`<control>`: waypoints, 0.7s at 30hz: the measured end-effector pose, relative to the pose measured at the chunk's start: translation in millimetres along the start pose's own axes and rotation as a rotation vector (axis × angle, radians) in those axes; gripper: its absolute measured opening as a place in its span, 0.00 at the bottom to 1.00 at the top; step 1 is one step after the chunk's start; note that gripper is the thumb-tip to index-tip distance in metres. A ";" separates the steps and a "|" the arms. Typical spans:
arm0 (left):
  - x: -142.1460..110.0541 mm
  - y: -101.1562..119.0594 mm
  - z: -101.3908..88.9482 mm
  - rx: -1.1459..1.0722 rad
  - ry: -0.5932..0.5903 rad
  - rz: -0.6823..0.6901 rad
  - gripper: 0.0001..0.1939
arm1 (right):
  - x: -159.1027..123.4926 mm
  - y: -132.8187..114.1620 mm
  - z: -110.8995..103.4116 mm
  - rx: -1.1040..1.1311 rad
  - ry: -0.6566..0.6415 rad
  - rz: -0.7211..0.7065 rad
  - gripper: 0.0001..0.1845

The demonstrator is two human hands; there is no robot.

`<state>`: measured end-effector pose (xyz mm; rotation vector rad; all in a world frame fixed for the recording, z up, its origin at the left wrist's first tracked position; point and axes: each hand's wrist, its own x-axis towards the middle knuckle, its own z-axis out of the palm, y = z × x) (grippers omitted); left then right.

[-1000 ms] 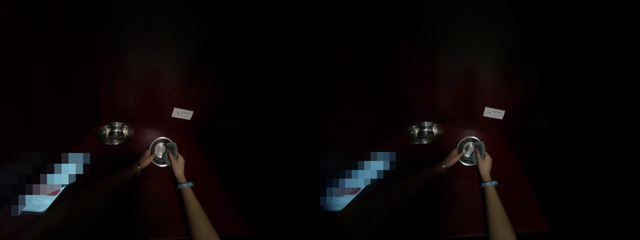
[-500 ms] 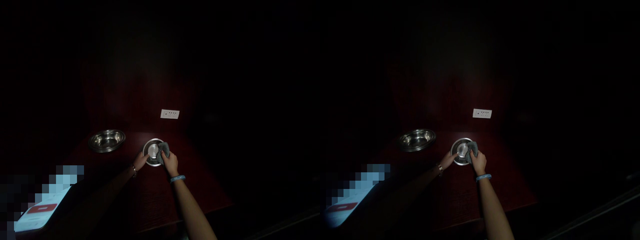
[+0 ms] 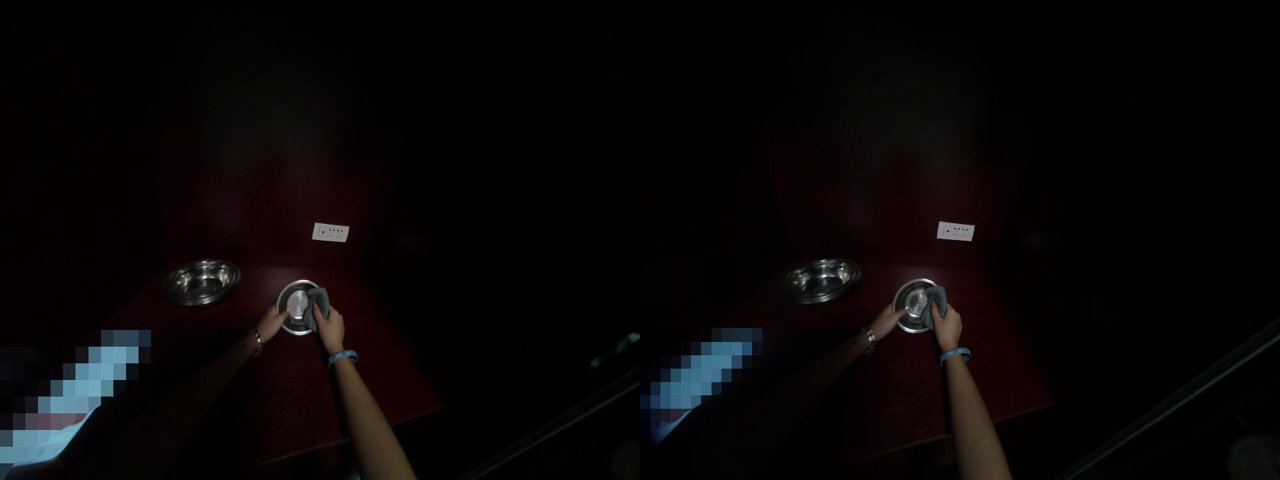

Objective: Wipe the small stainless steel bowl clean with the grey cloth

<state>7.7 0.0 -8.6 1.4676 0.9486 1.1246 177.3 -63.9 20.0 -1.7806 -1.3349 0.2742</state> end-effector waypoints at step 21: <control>-5.0 5.3 2.5 -0.051 0.058 0.032 0.24 | -3.9 -3.4 -6.8 0.048 0.002 -0.022 0.23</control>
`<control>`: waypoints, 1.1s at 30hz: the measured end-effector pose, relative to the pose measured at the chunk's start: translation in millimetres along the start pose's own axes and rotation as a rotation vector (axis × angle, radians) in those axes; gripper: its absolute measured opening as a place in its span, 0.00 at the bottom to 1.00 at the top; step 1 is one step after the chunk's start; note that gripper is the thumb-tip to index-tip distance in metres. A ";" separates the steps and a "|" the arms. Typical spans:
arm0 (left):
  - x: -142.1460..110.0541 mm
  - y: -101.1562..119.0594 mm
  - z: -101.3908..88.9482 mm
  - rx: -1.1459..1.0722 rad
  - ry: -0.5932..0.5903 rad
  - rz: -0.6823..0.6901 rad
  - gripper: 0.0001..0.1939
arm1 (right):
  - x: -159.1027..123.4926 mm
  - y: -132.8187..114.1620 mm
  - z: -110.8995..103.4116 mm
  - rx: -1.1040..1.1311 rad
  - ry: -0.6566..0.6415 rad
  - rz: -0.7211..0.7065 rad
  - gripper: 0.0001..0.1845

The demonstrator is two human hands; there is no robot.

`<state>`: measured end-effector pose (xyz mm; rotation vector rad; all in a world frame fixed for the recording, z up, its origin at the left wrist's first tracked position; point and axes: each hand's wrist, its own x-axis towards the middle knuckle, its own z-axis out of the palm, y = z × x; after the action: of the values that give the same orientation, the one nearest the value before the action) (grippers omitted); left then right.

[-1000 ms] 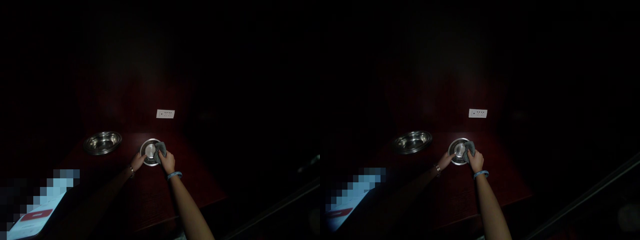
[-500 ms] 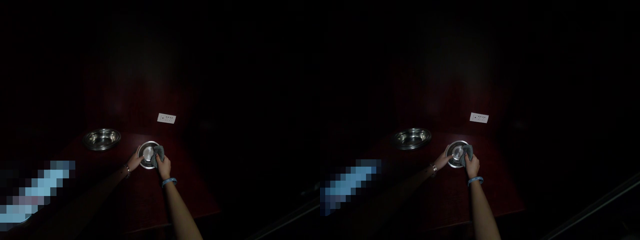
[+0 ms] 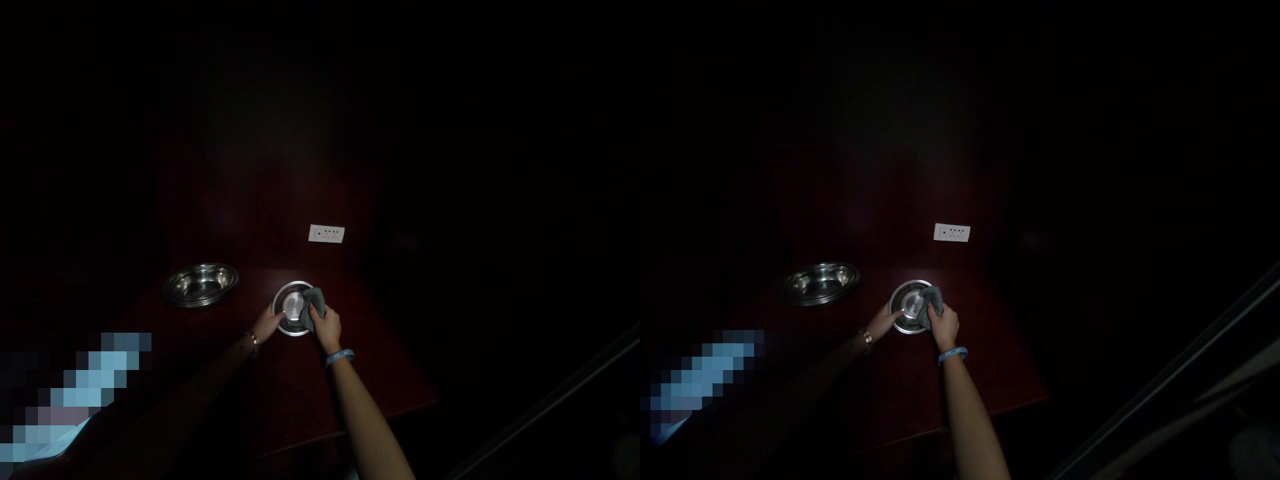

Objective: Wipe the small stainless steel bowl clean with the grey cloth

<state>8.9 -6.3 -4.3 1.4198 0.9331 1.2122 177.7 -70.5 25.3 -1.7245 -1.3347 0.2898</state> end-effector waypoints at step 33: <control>-17.9 26.7 -0.1 -0.023 -0.149 0.068 0.29 | 0.5 13.2 7.1 0.218 0.008 -0.062 0.25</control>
<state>3.9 -28.7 18.2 1.5112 0.7719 1.1464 181.8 -66.5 11.5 -1.4993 -1.2972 0.3781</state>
